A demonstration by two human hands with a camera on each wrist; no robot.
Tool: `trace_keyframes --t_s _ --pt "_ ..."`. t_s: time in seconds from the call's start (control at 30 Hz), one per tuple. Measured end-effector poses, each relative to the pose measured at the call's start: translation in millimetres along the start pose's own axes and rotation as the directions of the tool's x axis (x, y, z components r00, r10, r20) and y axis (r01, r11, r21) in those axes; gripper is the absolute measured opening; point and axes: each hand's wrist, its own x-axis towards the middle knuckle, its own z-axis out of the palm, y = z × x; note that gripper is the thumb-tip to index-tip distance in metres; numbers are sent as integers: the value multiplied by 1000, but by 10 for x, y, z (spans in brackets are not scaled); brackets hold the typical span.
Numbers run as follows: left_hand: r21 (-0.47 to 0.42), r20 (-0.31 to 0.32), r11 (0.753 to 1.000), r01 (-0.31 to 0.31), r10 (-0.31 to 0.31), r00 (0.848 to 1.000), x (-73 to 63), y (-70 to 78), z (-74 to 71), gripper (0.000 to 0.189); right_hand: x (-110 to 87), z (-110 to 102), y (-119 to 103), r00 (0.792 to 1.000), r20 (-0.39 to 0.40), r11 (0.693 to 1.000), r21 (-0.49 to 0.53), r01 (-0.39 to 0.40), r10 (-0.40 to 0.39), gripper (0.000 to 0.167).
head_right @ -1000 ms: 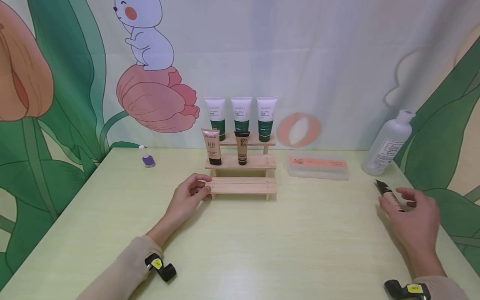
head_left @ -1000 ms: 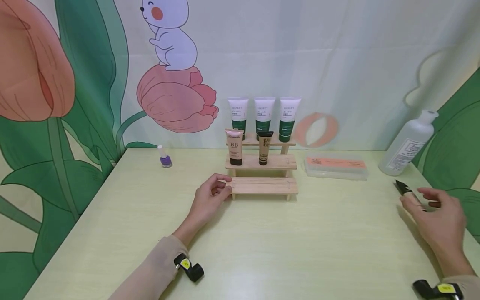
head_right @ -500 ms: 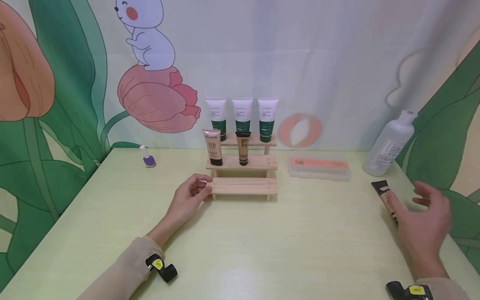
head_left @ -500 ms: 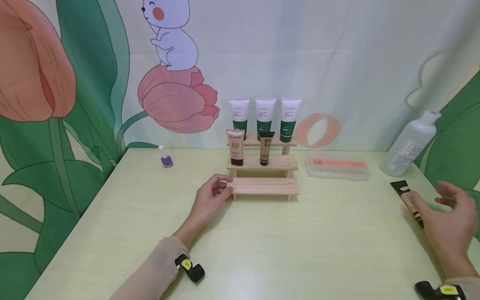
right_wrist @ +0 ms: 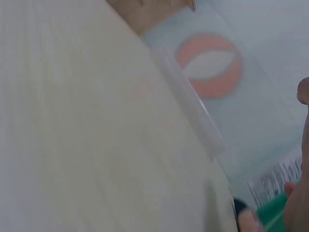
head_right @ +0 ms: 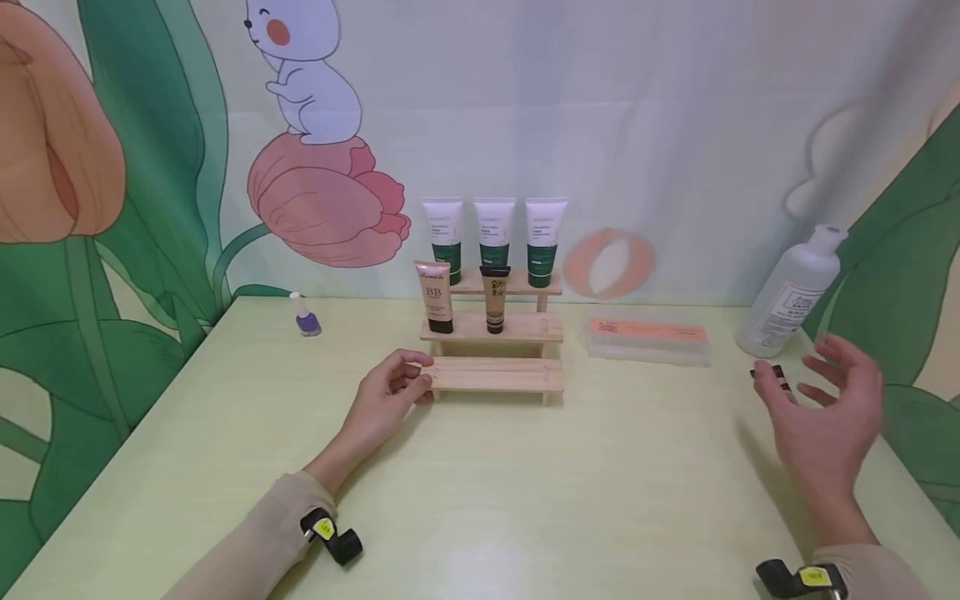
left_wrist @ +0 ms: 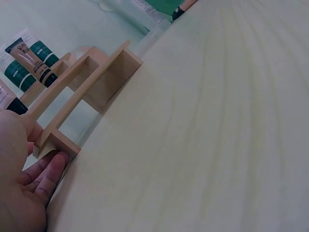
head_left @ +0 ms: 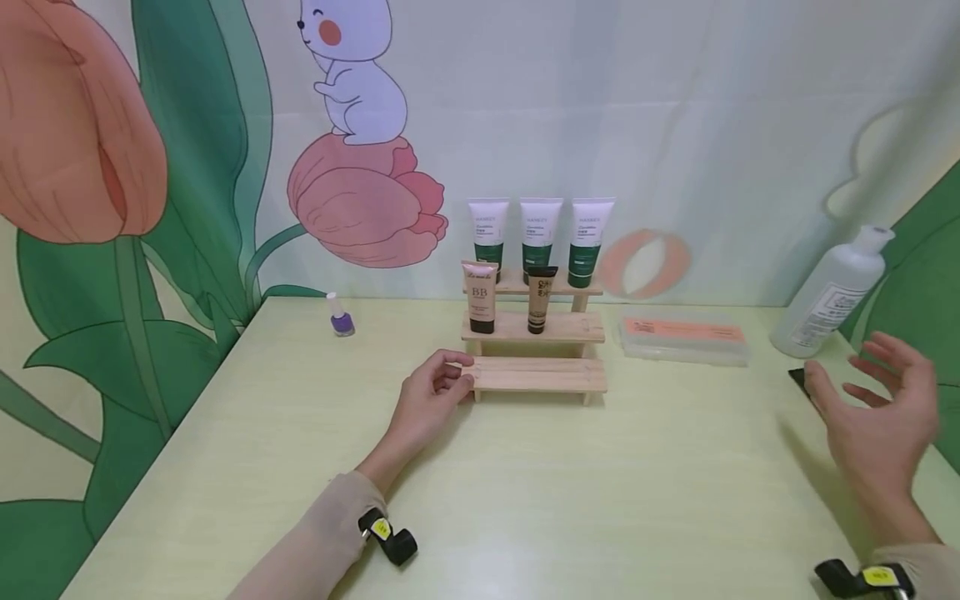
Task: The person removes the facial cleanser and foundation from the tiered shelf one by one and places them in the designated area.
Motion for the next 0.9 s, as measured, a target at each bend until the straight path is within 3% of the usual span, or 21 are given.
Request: trace_keyframes --t_s 0.27,0.5,0.63,0.9 --pt "5 2 1000 8 -8 1000 -18 9 -2 22 -5 458 -335 994 85 983 179 50 -66 67" --pt "8 -6 1000 10 -10 1000 -11 5 2 21 -143 928 -671 981 151 918 392 56 -125 65" --pt "3 -4 1000 7 -7 1000 -16 3 2 22 -247 1179 -857 975 171 897 439 54 -143 64" --pt "2 -8 1000 2 -2 1000 -7 7 0 22 -466 1578 -1222 956 233 886 460 55 -180 63"
